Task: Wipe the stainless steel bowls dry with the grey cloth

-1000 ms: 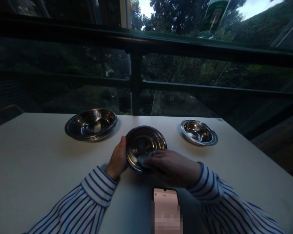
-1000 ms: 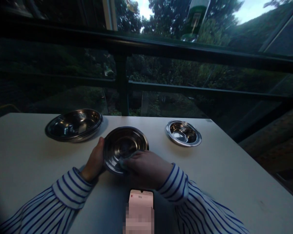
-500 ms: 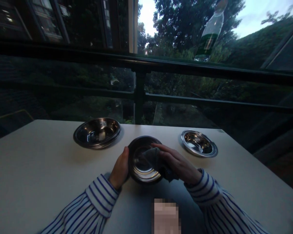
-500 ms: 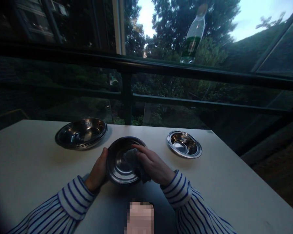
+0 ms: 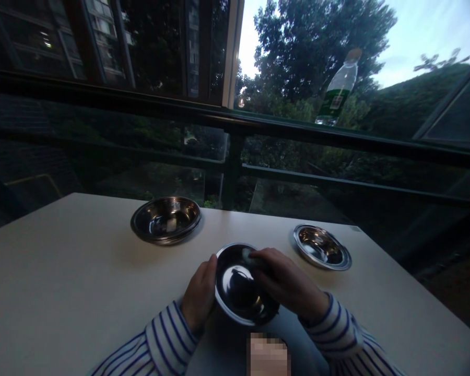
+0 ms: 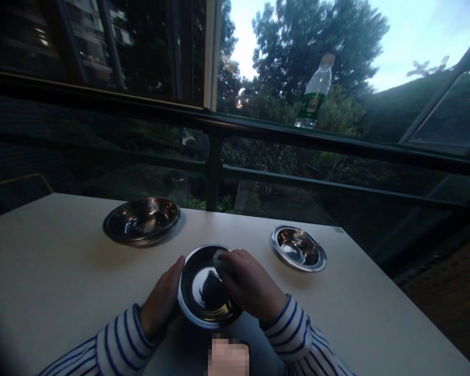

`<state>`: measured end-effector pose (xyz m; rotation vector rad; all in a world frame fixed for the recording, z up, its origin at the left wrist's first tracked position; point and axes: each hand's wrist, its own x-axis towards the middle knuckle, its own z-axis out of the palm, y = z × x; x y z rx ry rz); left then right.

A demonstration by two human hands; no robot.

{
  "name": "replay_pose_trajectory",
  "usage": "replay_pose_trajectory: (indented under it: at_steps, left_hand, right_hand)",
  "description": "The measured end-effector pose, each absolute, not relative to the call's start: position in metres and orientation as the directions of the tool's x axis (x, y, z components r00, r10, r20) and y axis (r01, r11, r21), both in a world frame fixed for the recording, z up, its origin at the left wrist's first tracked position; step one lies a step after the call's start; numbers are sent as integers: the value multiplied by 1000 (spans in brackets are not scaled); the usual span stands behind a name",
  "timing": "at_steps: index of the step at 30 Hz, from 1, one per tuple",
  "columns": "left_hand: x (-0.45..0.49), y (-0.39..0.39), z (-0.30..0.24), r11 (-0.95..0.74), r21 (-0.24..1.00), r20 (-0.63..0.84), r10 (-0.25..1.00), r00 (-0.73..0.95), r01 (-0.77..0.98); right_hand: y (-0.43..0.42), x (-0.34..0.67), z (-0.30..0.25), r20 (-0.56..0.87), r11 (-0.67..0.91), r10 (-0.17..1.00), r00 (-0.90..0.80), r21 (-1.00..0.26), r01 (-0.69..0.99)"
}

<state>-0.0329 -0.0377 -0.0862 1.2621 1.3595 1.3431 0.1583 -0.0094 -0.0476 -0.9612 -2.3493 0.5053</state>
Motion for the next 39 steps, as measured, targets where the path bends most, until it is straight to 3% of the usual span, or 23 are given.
replay_pose_trajectory:
  at_steps: [6, 11, 17, 24, 33, 39]
  left_hand:
    - [-40, -29, -86, 51, 988, -40, 996, -78, 143]
    - [-38, -19, -92, 35, 982, -22, 997, -71, 184]
    - [-32, -15, -94, -11, 982, 5, 999, 34, 187]
    - [-31, -15, -95, -50, 993, 40, 995, 96, 105]
    - [-31, -15, -102, -52, 989, 48, 998, 37, 140]
    - [-34, -15, -102, -66, 996, 64, 998, 26, 66]
  right_hand:
    - [-12, 156, -47, 303, 687, 720, -624, -438, 580]
    - [-11, 148, -48, 184, 706, 701, -689, -310, 636]
    - [-11, 139, -52, 20, 637, 769, -639, -103, 764]
    - [-7, 140, -56, -53, 670, 729, -682, -150, 727]
    - [-9, 130, -55, -32, 816, 538, -842, -232, 530]
    - [-11, 128, -51, -86, 887, 382, -920, -244, 391]
